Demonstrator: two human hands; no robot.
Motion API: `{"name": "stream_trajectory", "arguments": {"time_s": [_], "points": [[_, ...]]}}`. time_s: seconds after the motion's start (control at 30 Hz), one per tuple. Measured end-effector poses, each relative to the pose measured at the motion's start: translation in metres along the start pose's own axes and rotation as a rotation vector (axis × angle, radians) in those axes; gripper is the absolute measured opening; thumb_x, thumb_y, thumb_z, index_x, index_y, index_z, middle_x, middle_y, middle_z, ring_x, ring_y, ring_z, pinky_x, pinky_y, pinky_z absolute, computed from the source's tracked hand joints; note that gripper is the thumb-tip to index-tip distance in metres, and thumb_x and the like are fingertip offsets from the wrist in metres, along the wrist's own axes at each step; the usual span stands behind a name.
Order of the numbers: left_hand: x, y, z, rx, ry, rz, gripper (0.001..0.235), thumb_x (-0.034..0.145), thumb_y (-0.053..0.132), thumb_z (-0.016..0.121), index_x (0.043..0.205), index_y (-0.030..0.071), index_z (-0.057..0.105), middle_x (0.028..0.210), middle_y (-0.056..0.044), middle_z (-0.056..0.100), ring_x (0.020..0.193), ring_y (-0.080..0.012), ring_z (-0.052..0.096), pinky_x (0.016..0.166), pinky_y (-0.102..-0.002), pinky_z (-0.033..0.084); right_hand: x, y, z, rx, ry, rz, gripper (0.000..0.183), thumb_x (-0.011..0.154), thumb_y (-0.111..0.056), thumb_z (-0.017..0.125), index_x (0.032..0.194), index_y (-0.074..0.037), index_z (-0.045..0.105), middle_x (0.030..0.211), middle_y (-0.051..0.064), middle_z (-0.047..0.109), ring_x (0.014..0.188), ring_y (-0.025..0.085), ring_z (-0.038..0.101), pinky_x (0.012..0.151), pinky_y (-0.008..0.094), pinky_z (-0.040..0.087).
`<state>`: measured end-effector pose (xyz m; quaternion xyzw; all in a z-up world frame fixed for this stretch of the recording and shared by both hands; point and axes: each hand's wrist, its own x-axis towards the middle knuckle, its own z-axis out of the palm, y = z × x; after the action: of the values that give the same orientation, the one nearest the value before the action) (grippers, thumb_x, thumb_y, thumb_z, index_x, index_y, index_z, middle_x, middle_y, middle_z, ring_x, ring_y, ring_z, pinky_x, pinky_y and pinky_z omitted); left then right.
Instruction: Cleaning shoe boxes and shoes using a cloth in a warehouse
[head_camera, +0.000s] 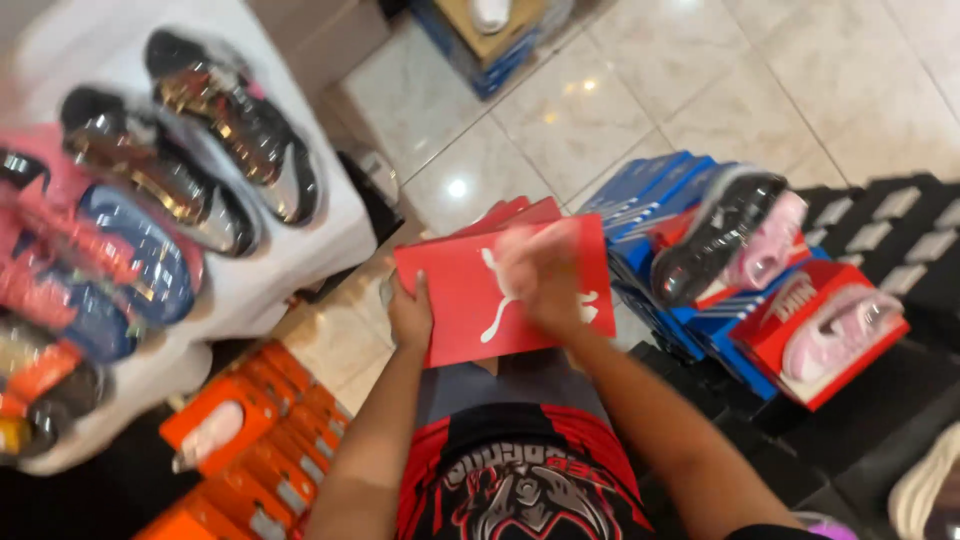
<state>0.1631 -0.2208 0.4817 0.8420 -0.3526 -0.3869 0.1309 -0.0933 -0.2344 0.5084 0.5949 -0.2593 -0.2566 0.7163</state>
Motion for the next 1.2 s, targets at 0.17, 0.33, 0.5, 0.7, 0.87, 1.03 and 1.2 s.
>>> {"name": "stream_trajectory", "arguments": {"time_s": [0.17, 0.33, 0.5, 0.7, 0.87, 1.03, 1.2], "points": [[0.004, -0.003, 0.005, 0.066, -0.016, -0.019, 0.06, 0.102, 0.061, 0.051, 0.146, 0.022, 0.048, 0.106, -0.029, 0.073, 0.108, -0.0481, 0.069, 0.09, -0.061, 0.055, 0.025, -0.11, 0.059, 1.479, -0.368, 0.628, 0.058, 0.086, -0.065, 0.059, 0.096, -0.009, 0.071, 0.075, 0.011, 0.065, 0.071, 0.032, 0.07, 0.104, 0.068, 0.04], [0.007, -0.016, 0.023, 0.088, -0.027, -0.034, 0.062, 0.1, 0.063, 0.052, 0.147, 0.024, 0.048, 0.102, -0.031, 0.073, 0.104, -0.0493, 0.07, 0.087, -0.059, 0.056, 0.151, -0.126, 0.007, 2.027, -1.058, -0.324, 0.073, 0.094, -0.067, 0.026, 0.13, -0.02, 0.069, 0.131, 0.006, 0.071, 0.127, 0.03, 0.064, 0.113, 0.053, 0.041], [0.009, -0.013, 0.018, 0.061, -0.132, -0.019, 0.067, 0.1, 0.067, 0.046, 0.155, 0.03, 0.04, 0.106, -0.034, 0.071, 0.105, -0.0508, 0.07, 0.089, -0.06, 0.056, 0.185, -0.024, 0.042, 2.258, -1.371, -0.482, 0.093, 0.089, -0.081, 0.036, 0.144, -0.009, 0.059, 0.15, 0.017, 0.056, 0.142, 0.038, 0.049, 0.12, 0.054, 0.032], [0.006, -0.007, 0.014, -0.018, -0.106, -0.055, 0.069, 0.1, 0.067, 0.043, 0.157, 0.03, 0.037, 0.118, -0.031, 0.07, 0.107, -0.0505, 0.069, 0.091, -0.059, 0.055, 0.055, -0.154, 0.059, 1.705, -1.687, -0.4, 0.096, 0.069, -0.09, 0.045, 0.133, -0.022, 0.071, 0.131, 0.014, 0.071, 0.126, 0.037, 0.065, 0.102, 0.064, 0.045], [0.008, -0.025, 0.037, 0.046, -0.014, 0.005, 0.068, 0.099, 0.071, 0.042, 0.155, 0.033, 0.04, 0.115, -0.027, 0.071, 0.101, -0.048, 0.071, 0.086, -0.057, 0.058, 0.137, -0.054, -0.048, 1.975, -0.277, 0.448, 0.05, 0.094, -0.036, 0.039, 0.137, -0.019, 0.058, 0.122, 0.011, 0.06, 0.114, 0.037, 0.059, 0.09, 0.052, 0.049], [0.036, -0.05, 0.05, 0.15, -0.086, -0.012, 0.054, 0.099, 0.063, 0.048, 0.148, 0.041, 0.042, 0.103, -0.024, 0.074, 0.098, -0.0462, 0.073, 0.085, -0.056, 0.059, 0.036, -0.047, -0.07, 1.995, -0.056, 0.28, 0.068, 0.088, -0.031, 0.049, 0.154, -0.014, 0.047, 0.16, 0.024, 0.04, 0.148, 0.047, 0.034, 0.116, 0.062, 0.028], [0.026, -0.037, 0.029, 0.067, -0.082, 0.037, 0.056, 0.1, 0.066, 0.048, 0.146, 0.035, 0.046, 0.11, -0.025, 0.073, 0.105, -0.0469, 0.07, 0.09, -0.058, 0.056, -0.027, -0.062, 0.017, 2.046, -0.02, 0.261, 0.053, 0.091, -0.036, 0.053, 0.141, -0.019, 0.062, 0.155, 0.019, 0.05, 0.148, 0.045, 0.038, 0.12, 0.061, 0.022]]}}
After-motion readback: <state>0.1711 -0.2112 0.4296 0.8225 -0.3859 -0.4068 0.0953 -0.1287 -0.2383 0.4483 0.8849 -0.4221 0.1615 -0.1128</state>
